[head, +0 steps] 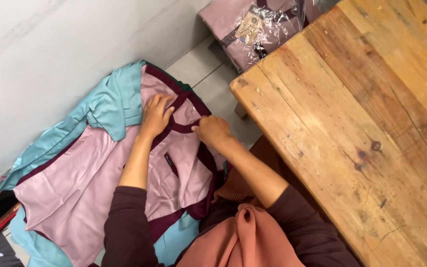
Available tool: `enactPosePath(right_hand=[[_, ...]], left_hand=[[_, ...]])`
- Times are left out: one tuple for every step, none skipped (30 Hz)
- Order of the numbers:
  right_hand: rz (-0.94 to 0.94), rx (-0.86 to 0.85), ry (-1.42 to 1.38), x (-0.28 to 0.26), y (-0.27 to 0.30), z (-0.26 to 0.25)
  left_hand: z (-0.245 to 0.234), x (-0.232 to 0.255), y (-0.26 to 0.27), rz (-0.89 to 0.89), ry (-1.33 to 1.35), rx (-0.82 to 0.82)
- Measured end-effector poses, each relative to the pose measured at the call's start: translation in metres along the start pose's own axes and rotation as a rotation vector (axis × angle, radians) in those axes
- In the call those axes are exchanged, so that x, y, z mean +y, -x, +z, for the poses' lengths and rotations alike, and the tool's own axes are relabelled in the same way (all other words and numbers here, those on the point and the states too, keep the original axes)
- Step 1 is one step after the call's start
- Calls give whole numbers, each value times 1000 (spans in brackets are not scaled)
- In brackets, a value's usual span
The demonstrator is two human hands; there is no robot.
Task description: A person prepares a shirt for sale by attaching a brand tag, placing it in a plastic bag, and then thoroughly lint-rolling the fabric on a wooden workbench.
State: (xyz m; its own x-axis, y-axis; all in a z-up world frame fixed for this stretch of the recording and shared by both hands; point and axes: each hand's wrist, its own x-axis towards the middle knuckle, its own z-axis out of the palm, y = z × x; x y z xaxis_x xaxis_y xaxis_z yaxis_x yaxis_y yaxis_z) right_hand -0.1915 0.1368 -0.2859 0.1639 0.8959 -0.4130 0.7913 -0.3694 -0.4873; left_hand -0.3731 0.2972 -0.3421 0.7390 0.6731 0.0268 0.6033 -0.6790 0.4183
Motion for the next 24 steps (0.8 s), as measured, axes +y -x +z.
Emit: enactPosePath(right_hand=[[-1, 4, 1, 3, 10, 2], [39, 21, -234, 6, 19, 3], [77, 38, -470, 10, 28, 4], [83, 43, -472, 11, 32, 11], [138, 41, -538, 11, 36, 18], [194, 41, -603, 13, 39, 24], [199, 49, -606, 13, 41, 28], [221, 48, -676, 14, 43, 30], [242, 47, -747, 14, 45, 33], [249, 58, -747, 10, 51, 23], [221, 77, -751, 6, 57, 12], [189, 92, -756, 2, 63, 2], [192, 100, -756, 3, 62, -1], [98, 146, -735, 2, 62, -2], [4, 192, -713, 1, 62, -4], [2, 199, -711, -4, 62, 3], [-121, 215, -866, -9, 62, 8], [-242, 237, -1019, -13, 62, 13], [-242, 252, -1017, -27, 75, 2], [-242, 108, -1063, -40, 91, -7], [-241, -36, -1107, -52, 107, -16], [-230, -10, -1108, -60, 120, -13], [-311, -147, -1120, -68, 132, -10], [-387, -275, -1130, -75, 145, -7]], left_hand=[[-10, 14, -2, 2, -1, 3], [-20, 28, -7, 15, -26, -36], [-31, 43, -12, 28, -51, -75], [-21, 33, -22, 35, -50, -78], [-11, 24, -33, 93, -106, -108], [-1, 15, -45, 154, -163, -137], [1, 9, -55, 164, -162, -139], [3, 4, -65, 226, -150, -137], [5, -1, -76, 289, -137, -134], [0, -3, -80, 301, -134, -134], [-5, -5, -85, 419, -110, -103], [-11, -8, -88, 532, -87, -73], [-26, 1, -83, 540, -86, -72], [-43, 8, -73, 567, -63, -100], [-60, 15, -63, 595, -40, -128], [-87, 39, -50, 599, -43, -124], [-113, 63, -36, 568, 63, -127], [-138, 88, -25, 543, 171, -133], [-153, 99, -23, 557, 170, -131], [-165, 110, -21, 587, 237, -26], [-177, 122, -18, 614, 305, 78], [-187, 126, -22, 639, 315, 71], [-198, 131, -27, 641, 355, 116], [-207, 138, -34, 649, 400, 156]])
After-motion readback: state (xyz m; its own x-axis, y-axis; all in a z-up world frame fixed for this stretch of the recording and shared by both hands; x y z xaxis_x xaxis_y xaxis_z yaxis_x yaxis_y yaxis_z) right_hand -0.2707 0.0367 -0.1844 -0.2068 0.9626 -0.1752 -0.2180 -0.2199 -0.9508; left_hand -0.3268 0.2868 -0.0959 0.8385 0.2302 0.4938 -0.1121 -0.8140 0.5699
